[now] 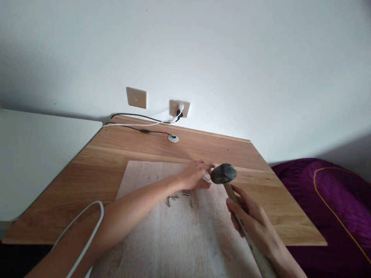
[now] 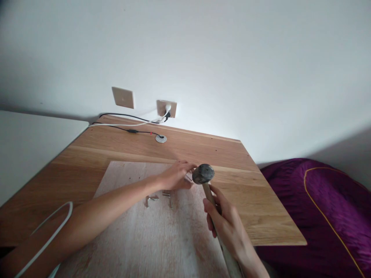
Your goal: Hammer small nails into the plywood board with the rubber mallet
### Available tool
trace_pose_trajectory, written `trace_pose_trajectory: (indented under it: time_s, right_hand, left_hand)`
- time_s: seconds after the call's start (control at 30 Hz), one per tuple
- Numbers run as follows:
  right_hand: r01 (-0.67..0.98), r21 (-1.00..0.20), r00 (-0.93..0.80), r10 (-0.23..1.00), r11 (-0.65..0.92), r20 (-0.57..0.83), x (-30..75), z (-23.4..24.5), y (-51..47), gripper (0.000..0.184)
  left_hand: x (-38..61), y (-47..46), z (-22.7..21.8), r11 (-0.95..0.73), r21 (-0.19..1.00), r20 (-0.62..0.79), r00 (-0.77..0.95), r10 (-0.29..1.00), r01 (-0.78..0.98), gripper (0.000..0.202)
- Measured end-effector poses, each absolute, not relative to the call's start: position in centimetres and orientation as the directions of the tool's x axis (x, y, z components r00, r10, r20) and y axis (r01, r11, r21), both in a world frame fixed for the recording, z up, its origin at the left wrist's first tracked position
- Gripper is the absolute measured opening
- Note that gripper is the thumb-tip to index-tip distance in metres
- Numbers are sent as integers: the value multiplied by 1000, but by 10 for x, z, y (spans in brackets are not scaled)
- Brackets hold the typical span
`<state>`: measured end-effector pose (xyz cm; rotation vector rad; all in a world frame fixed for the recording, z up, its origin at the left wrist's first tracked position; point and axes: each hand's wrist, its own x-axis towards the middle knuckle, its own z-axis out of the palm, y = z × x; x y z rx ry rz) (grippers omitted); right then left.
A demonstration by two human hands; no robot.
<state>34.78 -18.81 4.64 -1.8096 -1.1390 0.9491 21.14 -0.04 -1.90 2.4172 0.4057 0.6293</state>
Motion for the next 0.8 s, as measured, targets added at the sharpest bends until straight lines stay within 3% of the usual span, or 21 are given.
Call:
trace_pose_trajectory:
  time_s: [0.27, 0.6, 0.8]
  right_hand:
    - [294, -907, 302, 930, -301, -210, 347, 39, -186, 71]
    - [250, -933, 431, 892, -259, -132, 346, 45, -190, 66]
    - [272, -923, 331, 927, -271, -175, 348, 33, -187, 67]
  left_hand:
    - [212, -1, -19, -777, 614, 348, 836, 424, 139, 61]
    - [210, 1, -17, -764, 635, 341, 846, 409, 113, 68]
    - [211, 0, -17, -775, 619, 358, 832, 423, 128, 68]
